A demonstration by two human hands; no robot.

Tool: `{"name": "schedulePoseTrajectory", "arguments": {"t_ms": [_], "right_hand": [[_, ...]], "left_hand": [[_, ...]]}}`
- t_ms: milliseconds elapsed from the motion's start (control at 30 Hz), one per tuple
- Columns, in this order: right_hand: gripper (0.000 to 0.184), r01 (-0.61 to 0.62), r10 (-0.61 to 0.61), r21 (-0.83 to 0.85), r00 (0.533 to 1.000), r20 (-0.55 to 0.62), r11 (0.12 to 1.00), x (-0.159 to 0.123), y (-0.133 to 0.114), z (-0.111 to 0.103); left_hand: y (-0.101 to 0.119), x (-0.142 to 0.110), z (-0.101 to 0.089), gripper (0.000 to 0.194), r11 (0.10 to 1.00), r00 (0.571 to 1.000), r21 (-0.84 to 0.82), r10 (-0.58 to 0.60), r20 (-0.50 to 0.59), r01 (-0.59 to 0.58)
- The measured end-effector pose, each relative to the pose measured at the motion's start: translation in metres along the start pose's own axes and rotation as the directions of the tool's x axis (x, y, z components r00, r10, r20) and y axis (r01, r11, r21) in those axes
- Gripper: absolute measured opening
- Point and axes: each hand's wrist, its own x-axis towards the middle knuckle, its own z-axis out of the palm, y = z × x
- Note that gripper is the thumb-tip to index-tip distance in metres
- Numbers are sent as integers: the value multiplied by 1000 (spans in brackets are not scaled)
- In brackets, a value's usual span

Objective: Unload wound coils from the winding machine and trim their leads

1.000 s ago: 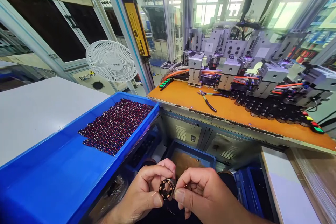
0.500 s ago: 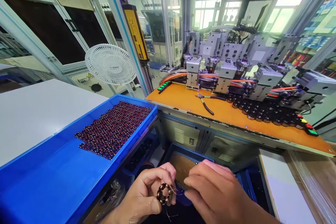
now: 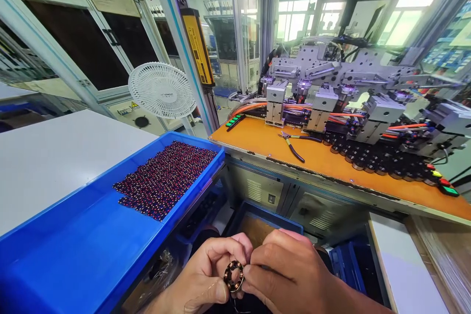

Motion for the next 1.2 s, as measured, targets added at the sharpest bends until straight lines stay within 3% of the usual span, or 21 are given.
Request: {"name": "schedulePoseTrajectory", "arguments": {"t_ms": [167,300,433,567,667,1000,1100,1200], "right_hand": [[23,-96,108,99,986,-129,990,-14,-2,15],[20,-194,214,101,944,-251,976,-22,-4,29],[24,-191,184,12,921,-343,981,-21,-5,31],[28,-217,191,-34,914,-357,975,-18,-7,31],[27,-235,203,-45,906,-371,971,-19,-7,33],[22,-263,270,70,890,-367,962,-23,-2,34],[28,-194,180,-8,922,-342,981,-21,-2,28],[34,-140,101,-116,950,-296,983,-22,-2,22]], "left_hand": [[2,5,3,32,989,996,119,92,-14,-89],[2,6,8,31,952,975,222,221,-29,-210],[-4,4,6,54,954,984,279,148,-102,-115],[-9,0,3,33,954,992,296,84,-89,-54],[-11,0,2,23,946,985,296,158,-66,-132],[-4,3,7,19,933,945,159,326,5,-322],[-5,5,4,32,957,957,33,289,1,-289],[-2,8,2,47,988,995,126,97,-21,-94]]}}
